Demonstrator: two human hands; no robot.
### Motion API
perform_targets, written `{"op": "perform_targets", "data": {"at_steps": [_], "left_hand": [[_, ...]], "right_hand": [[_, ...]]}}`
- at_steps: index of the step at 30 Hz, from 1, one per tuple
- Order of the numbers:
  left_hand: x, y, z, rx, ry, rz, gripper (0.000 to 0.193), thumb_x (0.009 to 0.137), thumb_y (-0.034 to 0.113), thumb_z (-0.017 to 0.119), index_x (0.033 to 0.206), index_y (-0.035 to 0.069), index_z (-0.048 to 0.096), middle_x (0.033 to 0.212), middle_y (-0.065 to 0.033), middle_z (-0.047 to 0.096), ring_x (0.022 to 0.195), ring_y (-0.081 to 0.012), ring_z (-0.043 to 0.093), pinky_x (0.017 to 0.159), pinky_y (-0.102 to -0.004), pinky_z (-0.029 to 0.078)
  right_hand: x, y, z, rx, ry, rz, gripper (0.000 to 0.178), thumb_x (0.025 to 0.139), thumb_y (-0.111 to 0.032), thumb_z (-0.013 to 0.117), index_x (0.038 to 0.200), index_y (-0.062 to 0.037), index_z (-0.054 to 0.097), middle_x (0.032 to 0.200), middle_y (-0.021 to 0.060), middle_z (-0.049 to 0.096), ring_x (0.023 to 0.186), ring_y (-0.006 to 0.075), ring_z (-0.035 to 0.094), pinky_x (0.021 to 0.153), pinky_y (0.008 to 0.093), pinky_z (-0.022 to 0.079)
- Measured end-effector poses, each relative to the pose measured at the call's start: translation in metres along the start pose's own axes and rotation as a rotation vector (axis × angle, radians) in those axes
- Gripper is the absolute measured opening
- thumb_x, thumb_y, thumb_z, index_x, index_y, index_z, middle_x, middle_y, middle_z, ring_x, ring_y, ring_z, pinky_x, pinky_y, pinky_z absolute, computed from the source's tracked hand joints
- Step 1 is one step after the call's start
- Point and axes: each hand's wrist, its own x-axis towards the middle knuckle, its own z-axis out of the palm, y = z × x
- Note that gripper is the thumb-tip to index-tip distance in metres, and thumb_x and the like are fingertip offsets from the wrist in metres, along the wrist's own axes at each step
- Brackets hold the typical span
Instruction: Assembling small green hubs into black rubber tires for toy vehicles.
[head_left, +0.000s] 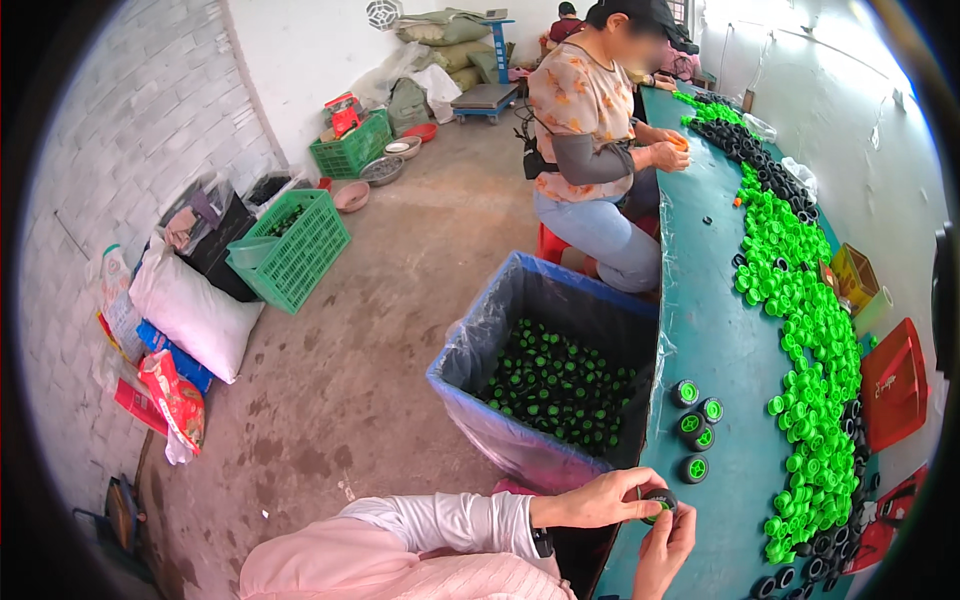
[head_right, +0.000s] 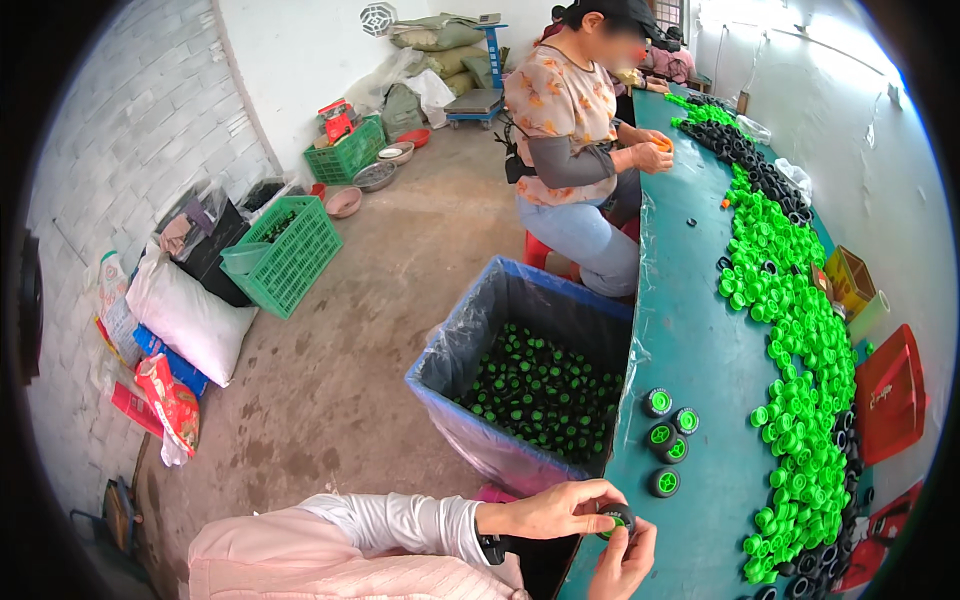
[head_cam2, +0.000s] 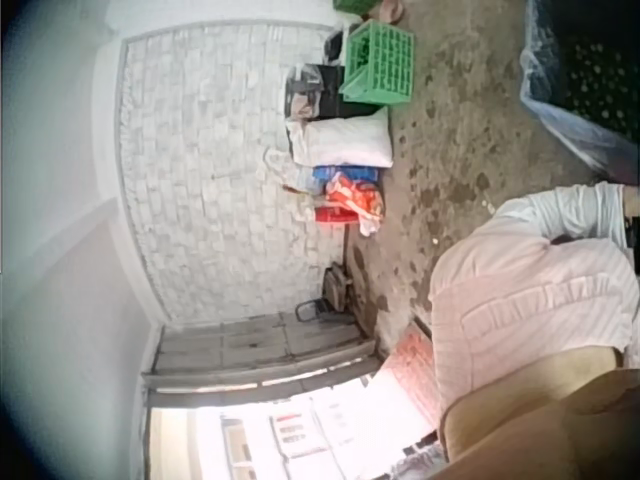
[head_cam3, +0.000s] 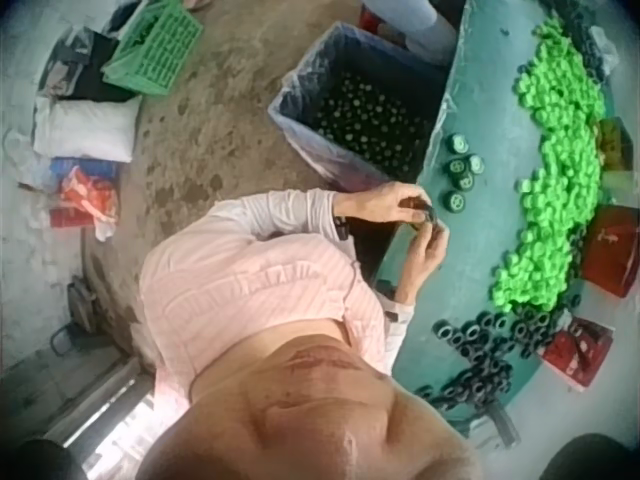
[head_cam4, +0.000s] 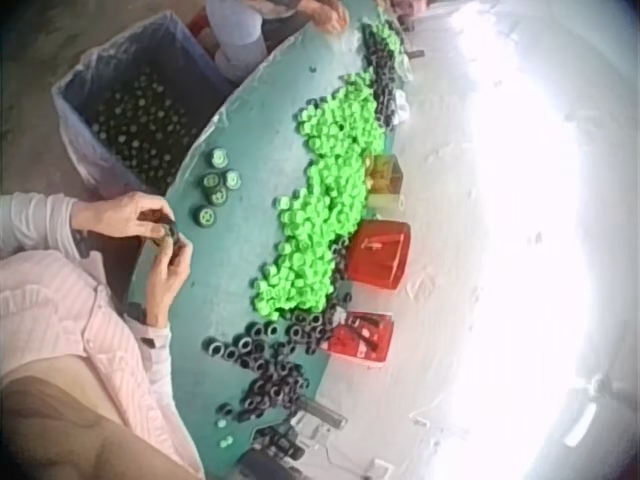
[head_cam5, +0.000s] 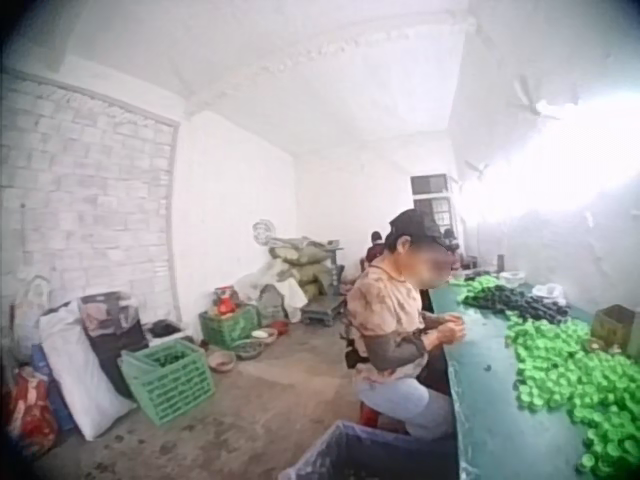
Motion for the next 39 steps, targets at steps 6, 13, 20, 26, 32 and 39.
{"op": "perform_targets", "data": {"at_steps": [6,13,20,26,32,39], "left_hand": [[-0.009,0.006,0.000,0.143,0.005,-0.009,0.023,0.101,0.016,0.065,0.114,-0.003,0.060,0.090,-0.0052,0.065,0.080,-0.0116,0.063,0.070,-0.0292,0.055],[-0.002,0.000,0.014,-0.087,-0.018,-0.003,0.015,0.098,0.005,0.065,0.111,-0.003,0.062,0.090,-0.0074,0.066,0.083,-0.0136,0.067,0.072,-0.0292,0.053],[0.001,0.005,0.048,-0.107,-0.159,-0.207,0.019,0.104,0.009,0.059,0.121,0.000,0.057,0.103,-0.0027,0.067,0.089,-0.0087,0.065,0.075,-0.0261,0.054],[0.036,0.006,0.079,0.259,-0.233,0.129,0.023,0.093,-0.002,0.068,0.114,0.002,0.064,0.104,-0.0035,0.068,0.093,-0.0118,0.065,0.083,-0.0282,0.055],[0.095,0.029,-0.035,0.275,0.162,0.041,0.028,0.101,0.019,0.064,0.121,-0.001,0.064,0.103,-0.0078,0.073,0.087,-0.0142,0.071,0.068,-0.0272,0.059],[0.124,0.020,-0.077,0.275,0.184,-0.071,0.034,0.098,0.022,0.070,0.115,-0.006,0.063,0.093,-0.0123,0.074,0.069,-0.0176,0.072,0.057,-0.0253,0.056]], "right_hand": [[0.001,0.033,-0.009,-0.002,-0.042,0.002,0.015,0.104,-0.015,0.057,0.101,0.0001,0.057,0.079,0.0017,0.063,0.056,0.0022,0.048,0.047,0.0198,0.035],[-0.005,0.023,-0.010,0.049,-0.005,-0.030,0.013,0.099,-0.004,0.059,0.108,0.0058,0.060,0.086,0.0086,0.070,0.071,0.0119,0.067,0.065,0.0254,0.053],[-0.028,0.021,-0.049,-0.049,0.015,0.000,0.011,0.098,-0.004,0.059,0.106,0.0043,0.060,0.083,0.0072,0.070,0.068,0.0118,0.066,0.062,0.0247,0.050],[-0.056,0.031,-0.097,-0.275,0.131,0.030,0.025,0.098,-0.016,0.065,0.115,-0.0005,0.056,0.068,0.0102,0.066,0.060,0.0212,0.067,0.058,0.0326,0.049],[-0.092,0.044,-0.149,-0.150,0.468,0.139,0.028,0.096,-0.012,0.068,0.120,-0.0024,0.058,0.067,0.0077,0.067,0.059,0.0134,0.064,0.057,0.0286,0.046],[-0.131,0.052,-0.152,-0.078,0.686,0.202,0.010,0.097,-0.006,0.061,0.103,0.0009,0.063,0.068,0.0021,0.061,0.061,0.0082,0.059,0.055,0.0245,0.039]]}}
